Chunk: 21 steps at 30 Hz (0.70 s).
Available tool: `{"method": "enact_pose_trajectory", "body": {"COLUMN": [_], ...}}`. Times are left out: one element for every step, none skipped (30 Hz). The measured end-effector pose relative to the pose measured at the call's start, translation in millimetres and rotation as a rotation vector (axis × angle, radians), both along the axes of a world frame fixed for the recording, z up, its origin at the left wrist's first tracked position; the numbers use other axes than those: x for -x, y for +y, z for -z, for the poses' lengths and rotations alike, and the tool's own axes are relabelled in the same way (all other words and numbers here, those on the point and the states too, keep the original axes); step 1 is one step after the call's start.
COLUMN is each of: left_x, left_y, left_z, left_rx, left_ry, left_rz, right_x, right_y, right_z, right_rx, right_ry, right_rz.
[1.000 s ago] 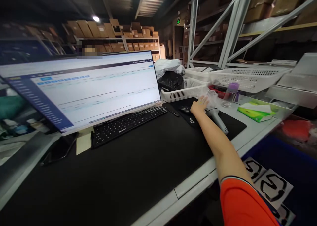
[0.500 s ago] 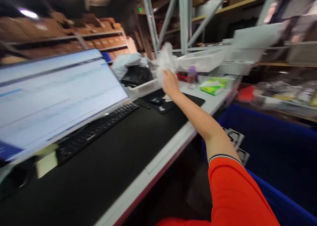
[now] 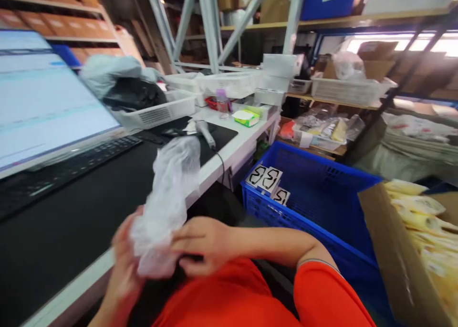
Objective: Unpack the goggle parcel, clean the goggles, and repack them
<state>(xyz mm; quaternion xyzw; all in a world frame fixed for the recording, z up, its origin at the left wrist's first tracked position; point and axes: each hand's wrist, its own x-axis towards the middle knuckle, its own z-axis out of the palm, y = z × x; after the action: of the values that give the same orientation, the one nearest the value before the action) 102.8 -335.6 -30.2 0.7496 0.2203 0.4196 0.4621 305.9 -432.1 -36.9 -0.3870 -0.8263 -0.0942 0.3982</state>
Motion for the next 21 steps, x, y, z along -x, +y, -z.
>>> {"method": "enact_pose_trajectory", "body": {"left_x": [-4,-7,-9,-9,-8,-4,2,9,16,22,28,30,30,26,19,10,-1,-12,-23,-33,-42], "left_y": [-10,-18,-24,-29,-32,-34,-34,-34,-33,-33,-32,-32,-32,-33,-34,-36,-38,-40,-42,-45,-47], "left_z": [4.5,7.8,9.8,10.4,10.0,8.9,7.3,5.6,4.1,2.9,2.2,2.0,2.3,3.2,4.7,6.9,9.7,13.2,17.0,21.1,24.9], "left_rx": [0.058,0.072,0.07,0.043,0.004,-0.025,-0.039,-0.035,-0.02,-0.002,0.016,0.029,0.043,0.064,0.092,0.123,0.146,0.156,0.156,0.144,0.138], "left_ry": [-0.008,-0.015,-0.024,-0.032,-0.045,-0.058,-0.065,-0.064,-0.055,-0.041,-0.023,0.0,0.018,0.026,0.018,-0.004,-0.038,-0.081,-0.119,-0.149,-0.17], "left_rz": [0.112,0.16,0.187,0.193,0.171,0.137,0.084,0.006,-0.088,-0.174,-0.233,-0.25,-0.232,-0.18,-0.11,-0.038,0.024,0.059,0.061,0.026,-0.02], "right_x": [12,20,26,28,26,22,15,7,-3,-11,-19,-25,-28,-27,-24,-19,-12,-4,3,9,12], "right_y": [-4,-8,-12,-15,-18,-19,-20,-21,-20,-18,-15,-12,-8,-5,-1,2,4,7,9,12,15], "right_z": [1.1,1.6,1.3,-0.2,-3.0,-7.1,-12.2,-17.7,-22.9,-27.2,-29.9,-30.2,-27.5,-21.7,-12.7,-1.1,12.1,25.5,37.6,47.3,53.5], "right_rx": [0.071,0.145,0.213,0.277,0.326,0.344,0.327,0.276,0.204,0.131,0.075,0.051,0.062,0.101,0.159,0.222,0.274,0.278,0.261,0.216,0.178], "right_ry": [-0.002,0.001,0.018,0.031,0.036,0.038,0.043,0.062,0.099,0.141,0.192,0.231,0.25,0.241,0.207,0.167,0.132,0.127,0.182,0.25,0.311], "right_rz": [-0.103,-0.197,-0.271,-0.332,-0.37,-0.371,-0.337,-0.271,-0.193,-0.121,-0.057,-0.024,-0.022,-0.051,-0.108,-0.174,-0.231,-0.272,-0.259,-0.242,-0.229]}}
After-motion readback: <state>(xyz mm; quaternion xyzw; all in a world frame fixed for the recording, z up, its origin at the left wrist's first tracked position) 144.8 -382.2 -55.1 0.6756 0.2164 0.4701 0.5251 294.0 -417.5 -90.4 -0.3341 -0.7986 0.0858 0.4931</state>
